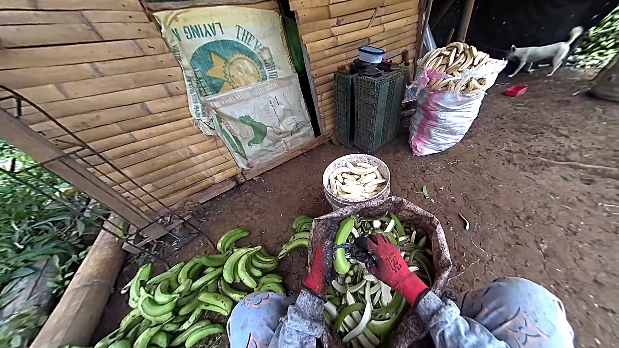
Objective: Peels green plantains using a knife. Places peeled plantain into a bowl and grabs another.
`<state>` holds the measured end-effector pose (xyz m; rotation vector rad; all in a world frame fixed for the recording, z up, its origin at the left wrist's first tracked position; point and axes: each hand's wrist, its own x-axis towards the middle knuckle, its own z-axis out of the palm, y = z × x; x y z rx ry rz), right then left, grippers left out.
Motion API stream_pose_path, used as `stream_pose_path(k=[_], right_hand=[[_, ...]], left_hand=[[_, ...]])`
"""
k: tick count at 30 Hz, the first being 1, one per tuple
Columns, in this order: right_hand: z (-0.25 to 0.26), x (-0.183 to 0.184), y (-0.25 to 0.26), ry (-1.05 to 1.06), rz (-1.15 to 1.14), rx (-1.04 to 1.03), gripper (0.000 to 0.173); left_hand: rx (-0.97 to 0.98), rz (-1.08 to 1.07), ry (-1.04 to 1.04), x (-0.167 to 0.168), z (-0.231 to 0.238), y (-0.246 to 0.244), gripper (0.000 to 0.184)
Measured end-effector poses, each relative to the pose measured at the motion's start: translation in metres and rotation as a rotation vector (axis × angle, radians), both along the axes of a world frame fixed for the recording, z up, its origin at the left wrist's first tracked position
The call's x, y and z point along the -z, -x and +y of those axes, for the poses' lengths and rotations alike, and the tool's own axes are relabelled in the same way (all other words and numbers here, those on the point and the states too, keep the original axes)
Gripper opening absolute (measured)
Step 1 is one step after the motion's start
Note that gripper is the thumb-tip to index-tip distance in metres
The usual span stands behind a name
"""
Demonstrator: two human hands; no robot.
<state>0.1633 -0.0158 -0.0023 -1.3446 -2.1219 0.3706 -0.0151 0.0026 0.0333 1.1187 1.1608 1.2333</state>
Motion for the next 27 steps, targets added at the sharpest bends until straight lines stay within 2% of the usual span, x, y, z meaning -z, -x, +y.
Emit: stream_pose_path(k=[3,6,8,11,13,15,16,19,21,22,23,25,27], right_hand=[[0.004,-0.001,0.004,0.044,0.017,0.049,0.044],[0.032,-0.018,-0.018,0.251,0.101,0.338,0.045],[0.046,-0.025,-0.028,0.283,0.124,0.404,0.045],[0.03,-0.02,-0.027,0.131,0.287,0.189,0.039],[0.015,-0.013,-0.018,0.118,0.393,-0.087,0.03],[0.002,-0.012,-0.011,0.185,0.279,-0.206,0.031],[0.001,-0.014,-0.011,0.171,0.21,-0.159,0.034],[0.017,-0.029,-0.02,0.093,0.088,0.176,0.043],[0.031,-0.036,-0.03,0.126,0.123,0.336,0.044],[0.032,-0.035,-0.035,0.109,0.19,0.342,0.043],[0.029,-0.033,-0.035,0.074,0.272,0.285,0.039],[0.01,-0.025,-0.026,0.08,0.384,0.018,0.031],[-0.007,-0.024,-0.014,0.179,0.251,-0.177,0.032]], left_hand=[[-0.036,-0.03,0.025,0.0,-0.005,-0.002,0.037],[-0.072,0.012,0.071,0.003,-0.026,-0.018,0.042],[-0.113,-0.07,0.107,0.001,-0.025,-0.019,0.041],[-0.028,-0.348,0.154,0.001,0.004,-0.002,0.038],[-0.009,-0.381,0.111,0.001,0.019,0.008,0.039],[-0.004,-0.314,0.081,0.0,0.017,0.01,0.036],[0.006,-0.286,0.089,0.0,0.009,0.005,0.036],[0.07,-0.191,0.16,-0.004,-0.016,-0.008,0.036],[0.068,-0.133,0.189,-0.014,-0.022,-0.012,0.035],[0.059,-0.159,0.19,-0.012,-0.019,-0.012,0.037],[0.036,-0.203,0.171,-0.006,-0.011,-0.009,0.039],[-0.037,-0.26,0.061,0.012,0.005,0.0,0.039],[-0.036,-0.273,-0.001,0.018,0.012,0.005,0.038]])
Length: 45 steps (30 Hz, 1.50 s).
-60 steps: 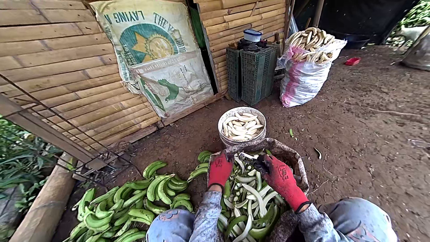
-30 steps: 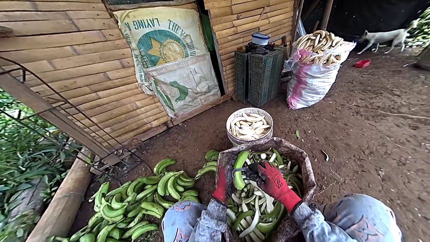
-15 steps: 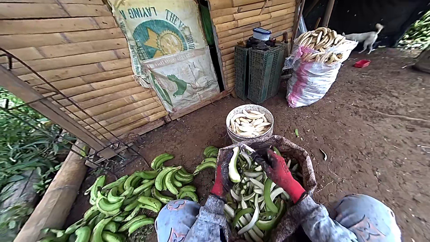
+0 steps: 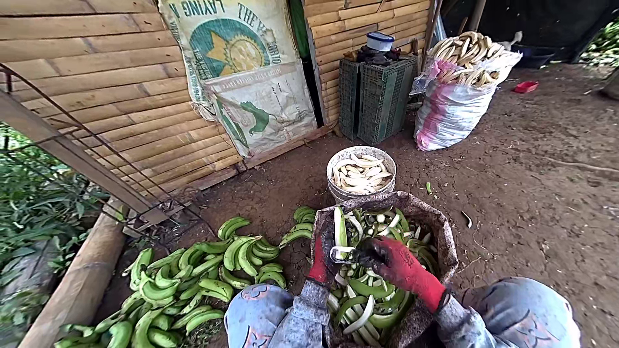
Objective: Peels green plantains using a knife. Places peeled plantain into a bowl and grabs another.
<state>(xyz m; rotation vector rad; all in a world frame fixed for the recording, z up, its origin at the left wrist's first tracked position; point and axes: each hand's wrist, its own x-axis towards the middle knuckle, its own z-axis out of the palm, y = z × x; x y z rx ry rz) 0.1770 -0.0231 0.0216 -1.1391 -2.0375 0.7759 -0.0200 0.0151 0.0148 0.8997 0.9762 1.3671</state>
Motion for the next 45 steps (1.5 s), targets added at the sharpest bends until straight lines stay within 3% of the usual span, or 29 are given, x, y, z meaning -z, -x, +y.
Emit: stream_pose_path(k=[2,4,6,9,11,14,18,22,28,31,35,40,42,45], right_hand=[[-0.002,-0.001,0.003,-0.037,-0.134,0.117,0.035],[0.015,-0.013,-0.011,-0.014,-0.223,0.41,0.042],[0.034,-0.025,-0.031,0.047,-0.262,0.581,0.045],[0.021,-0.022,-0.025,-0.001,-0.175,0.479,0.042],[0.005,-0.013,-0.016,-0.013,-0.082,0.298,0.037],[-0.006,-0.001,-0.004,0.124,-0.103,0.051,0.03],[0.009,-0.001,-0.01,-0.109,-0.255,0.325,0.039],[0.025,-0.011,-0.02,0.033,-0.327,0.516,0.043],[0.017,0.011,-0.001,-0.049,-0.172,0.408,0.039],[0.016,0.02,0.0,-0.107,-0.152,0.41,0.039],[0.018,0.006,-0.009,-0.172,-0.216,0.521,0.042],[0.018,0.011,-0.006,-0.156,-0.164,0.475,0.042],[0.02,0.01,-0.004,-0.148,-0.169,0.51,0.041],[0.03,-0.004,-0.019,0.005,-0.189,0.632,0.045]], left_hand=[[0.152,0.15,-0.008,0.006,-0.007,0.006,0.036],[0.391,0.235,0.087,-0.001,-0.021,-0.002,0.038],[0.528,0.189,0.165,-0.001,-0.028,-0.012,0.044],[0.225,-0.024,0.213,0.001,-0.024,-0.014,0.045],[0.03,0.004,0.103,0.0,-0.016,-0.014,0.039],[-0.068,0.023,0.0,-0.003,-0.013,-0.01,0.031],[0.225,0.055,0.109,-0.009,-0.023,-0.008,0.034],[0.31,-0.067,0.268,-0.016,-0.025,-0.013,0.04],[0.33,-0.159,0.239,-0.007,-0.016,-0.019,0.041],[0.391,-0.058,0.158,0.001,-0.014,-0.015,0.041],[0.52,0.231,0.06,-0.007,-0.019,-0.01,0.036],[0.393,0.29,-0.078,-0.01,-0.017,-0.01,0.048],[0.367,0.44,-0.084,-0.02,-0.022,-0.013,0.041],[0.568,0.872,-0.056,-0.022,-0.02,-0.006,0.051]])
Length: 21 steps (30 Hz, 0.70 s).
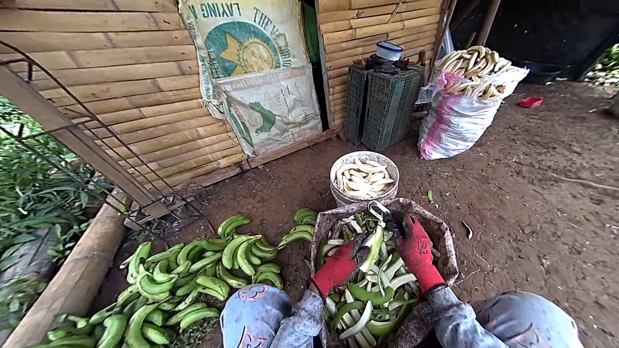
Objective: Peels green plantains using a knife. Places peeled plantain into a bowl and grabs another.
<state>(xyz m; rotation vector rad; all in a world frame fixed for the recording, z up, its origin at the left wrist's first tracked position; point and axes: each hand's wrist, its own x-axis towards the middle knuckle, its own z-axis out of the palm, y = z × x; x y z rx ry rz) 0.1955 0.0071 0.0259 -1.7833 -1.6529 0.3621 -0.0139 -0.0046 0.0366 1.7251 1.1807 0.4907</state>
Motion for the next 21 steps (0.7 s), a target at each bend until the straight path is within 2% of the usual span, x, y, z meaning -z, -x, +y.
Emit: stream_pose_path(k=[1,2,6,8,10,13,19,21], right_hand=[[0.003,-0.002,-0.007,0.0,0.03,0.028,0.045],[0.004,-0.002,-0.01,-0.028,0.057,0.015,0.045],[-0.023,0.012,0.017,-0.14,0.139,-0.22,0.038],[-0.038,0.02,0.035,-0.153,0.093,-0.315,0.036],[-0.041,0.022,0.045,-0.164,-0.008,-0.328,0.036],[-0.03,0.01,0.042,-0.079,-0.061,-0.282,0.041],[-0.028,0.017,0.042,-0.189,-0.101,-0.343,0.04],[-0.021,0.019,0.043,-0.211,-0.096,-0.305,0.041]], left_hand=[[-0.021,-0.001,0.013,0.001,-0.001,-0.001,0.052],[-0.122,-0.116,0.018,0.006,-0.002,-0.001,0.05],[-0.575,-0.732,-0.04,0.013,0.021,0.004,0.045],[-0.666,-1.073,0.009,0.012,0.03,0.003,0.039],[-0.722,-1.252,0.069,0.011,0.029,0.001,0.034],[-0.655,-1.217,0.003,0.016,0.021,-0.004,0.031],[-0.778,-0.755,-0.198,0.014,0.022,-0.006,0.046],[-0.691,-0.597,-0.275,0.015,0.016,-0.004,0.045]])
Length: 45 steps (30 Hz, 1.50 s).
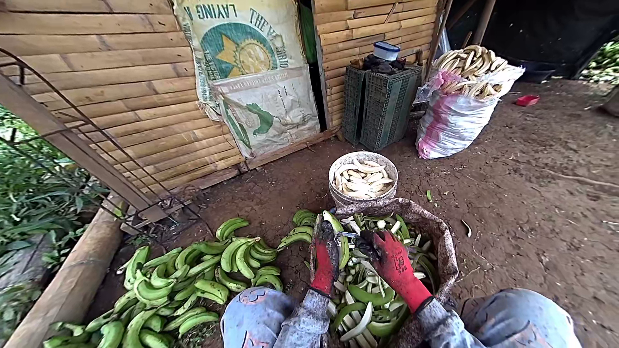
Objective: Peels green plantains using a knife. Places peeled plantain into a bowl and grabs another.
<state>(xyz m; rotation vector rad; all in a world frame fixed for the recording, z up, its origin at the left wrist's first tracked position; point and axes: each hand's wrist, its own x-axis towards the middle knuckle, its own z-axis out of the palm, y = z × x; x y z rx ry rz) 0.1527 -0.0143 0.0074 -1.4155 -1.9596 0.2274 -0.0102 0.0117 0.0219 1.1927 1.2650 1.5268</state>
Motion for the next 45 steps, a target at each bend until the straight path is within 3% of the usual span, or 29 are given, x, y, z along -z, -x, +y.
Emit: stream_pose_path(k=[3,6,10,14,16,21,24,29,34,37,41,43,45], right_hand=[[0.016,-0.016,-0.017,0.17,0.067,0.097,0.038],[0.028,-0.028,-0.038,0.399,0.048,0.192,0.04],[0.004,-0.009,-0.024,0.062,0.157,0.029,0.038],[-0.013,0.008,-0.007,-0.191,0.092,-0.124,0.034],[-0.01,0.005,-0.009,-0.234,0.018,-0.114,0.033],[-0.003,-0.008,-0.012,-0.03,0.051,-0.093,0.034],[-0.003,-0.001,-0.012,-0.029,0.092,-0.1,0.035],[0.004,-0.002,-0.01,0.066,0.169,-0.053,0.037],[0.016,-0.012,-0.024,0.314,0.207,0.112,0.038],[0.015,-0.008,-0.033,0.222,0.232,0.134,0.037],[-0.003,0.001,-0.029,-0.048,0.246,-0.158,0.034],[-0.008,0.006,-0.026,-0.137,0.127,-0.298,0.033],[-0.008,0.008,-0.024,-0.207,-0.013,-0.3,0.032]], left_hand=[[0.247,0.367,0.141,-0.021,-0.03,-0.006,0.043],[0.36,0.372,0.144,-0.024,-0.037,-0.015,0.047],[0.079,-0.232,0.108,0.001,0.0,-0.008,0.041],[0.186,-0.93,0.129,0.0,0.005,0.002,0.049],[0.225,-1.039,0.134,0.003,0.005,0.001,0.051],[0.116,-0.609,0.03,-0.006,-0.004,-0.013,0.035],[0.014,-0.239,-0.001,-0.001,-0.003,-0.011,0.038],[0.041,0.259,-0.021,-0.005,-0.017,-0.013,0.045],[0.232,0.304,0.057,-0.021,-0.041,-0.018,0.044],[0.214,-0.053,0.169,-0.004,-0.022,-0.009,0.038],[0.517,-0.773,0.211,-0.001,-0.002,0.006,0.052],[0.545,-0.923,0.222,-0.001,0.001,0.007,0.05],[0.475,-0.859,0.234,-0.002,0.001,0.003,0.046]])
